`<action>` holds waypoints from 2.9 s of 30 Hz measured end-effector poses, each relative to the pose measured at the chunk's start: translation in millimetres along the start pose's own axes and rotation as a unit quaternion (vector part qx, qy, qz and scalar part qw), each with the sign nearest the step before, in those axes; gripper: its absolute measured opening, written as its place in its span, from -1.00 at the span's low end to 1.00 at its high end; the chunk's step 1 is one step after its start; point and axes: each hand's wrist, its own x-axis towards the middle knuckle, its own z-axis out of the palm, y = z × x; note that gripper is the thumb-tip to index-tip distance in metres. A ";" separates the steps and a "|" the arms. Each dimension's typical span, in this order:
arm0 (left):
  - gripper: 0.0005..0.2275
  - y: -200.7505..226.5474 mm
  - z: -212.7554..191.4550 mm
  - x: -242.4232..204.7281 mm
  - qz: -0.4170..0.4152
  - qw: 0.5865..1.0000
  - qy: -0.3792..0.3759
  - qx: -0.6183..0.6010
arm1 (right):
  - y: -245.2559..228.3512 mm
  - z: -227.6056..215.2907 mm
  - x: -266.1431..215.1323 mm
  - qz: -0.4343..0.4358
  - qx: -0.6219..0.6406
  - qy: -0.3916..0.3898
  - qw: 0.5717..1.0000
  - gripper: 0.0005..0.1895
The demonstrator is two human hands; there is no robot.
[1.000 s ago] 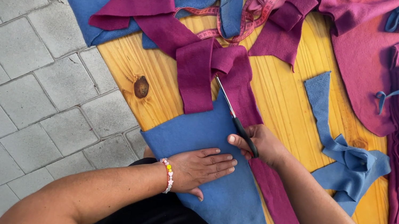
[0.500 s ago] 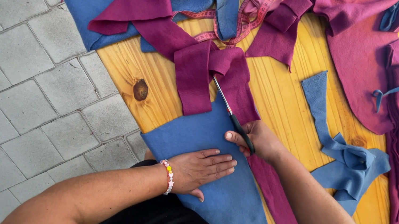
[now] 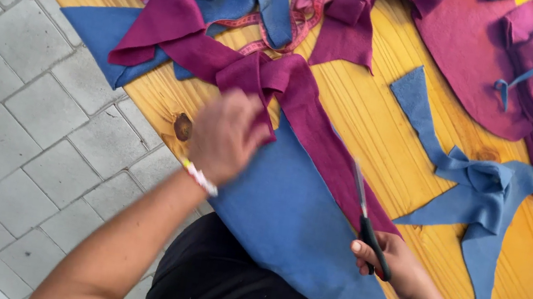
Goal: The person uses scissors to cut a long strip of purple fabric that is laid on top of a larger blue fabric piece on a wooden table. They hold the fabric steady with their left hand while cutting with their right hand, creating a straight edge along the length of the purple material.
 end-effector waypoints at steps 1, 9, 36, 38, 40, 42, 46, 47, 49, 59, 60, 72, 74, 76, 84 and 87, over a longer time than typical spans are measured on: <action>-0.50 -2.9 -30.6 35.7 -0.068 0.996 -0.008 0.064 | 5.8 3.7 -8.1 -0.008 0.015 0.028 0.999 -0.55; -0.79 -34.4 -27.1 98.2 -0.119 0.956 -0.177 0.201 | 66.4 30.6 -31.5 0.006 0.159 0.122 0.980 -0.62; -0.96 130.6 4.7 26.2 0.139 0.962 -0.215 -0.095 | 102.7 54.0 -55.4 0.017 0.169 0.209 0.963 -0.69; -0.96 125.7 -25.5 41.5 0.167 0.939 -0.239 -0.180 | 105.4 57.2 -58.5 -0.013 0.151 0.232 0.961 -0.70; -0.97 116.4 -48.7 45.5 0.170 0.908 -0.330 -0.193 | 119.8 54.1 -53.9 -0.015 0.158 0.259 0.953 -0.67; -0.98 107.3 -74.4 50.7 0.172 0.869 -0.417 -0.203 | 132.6 48.5 -50.2 -0.018 0.165 0.287 0.944 -0.62; -0.89 80.9 -108.4 41.7 0.056 0.780 -0.589 -0.204 | 142.6 36.9 -48.8 -0.031 0.168 0.350 0.921 -0.64; -0.90 73.1 -110.9 35.1 0.037 0.774 -0.622 -0.114 | 142.0 33.7 -49.8 -0.025 0.149 0.367 0.918 -0.64; -0.86 65.8 -106.5 21.0 0.010 0.774 -0.634 0.007 | 159.8 27.4 -36.9 -0.043 0.163 0.368 0.915 -0.65; 0.19 33.4 -2.1 -73.4 0.296 0.884 -0.331 0.147 | 202.5 37.7 -3.1 -0.115 0.082 0.484 0.863 -0.69; 0.19 31.8 -2.0 -77.1 0.299 0.883 -0.331 0.147 | 201.1 43.1 -2.6 -0.115 0.085 0.485 0.863 -0.69; 0.01 25.8 9.6 -79.3 0.250 0.904 -0.345 0.036 | 233.5 53.0 37.7 -0.162 -0.036 0.611 0.774 -0.45; 0.17 22.5 11.7 -76.4 0.244 0.889 -0.387 0.030 | 238.8 54.1 46.2 -0.157 -0.089 0.635 0.751 -0.39; 0.20 19.3 6.2 -61.0 0.262 0.877 -0.402 0.018 | 230.8 54.7 42.6 -0.115 -0.077 0.634 0.761 -0.36; -0.72 -46.6 44.3 -11.0 0.190 0.862 -0.385 -0.268 | 23.0 193.4 18.4 -0.173 0.276 0.370 0.870 -0.61; -0.80 -78.2 21.5 57.8 -0.048 0.924 -0.328 -0.190 | -38.5 259.6 35.7 -0.109 0.434 0.118 0.886 -0.35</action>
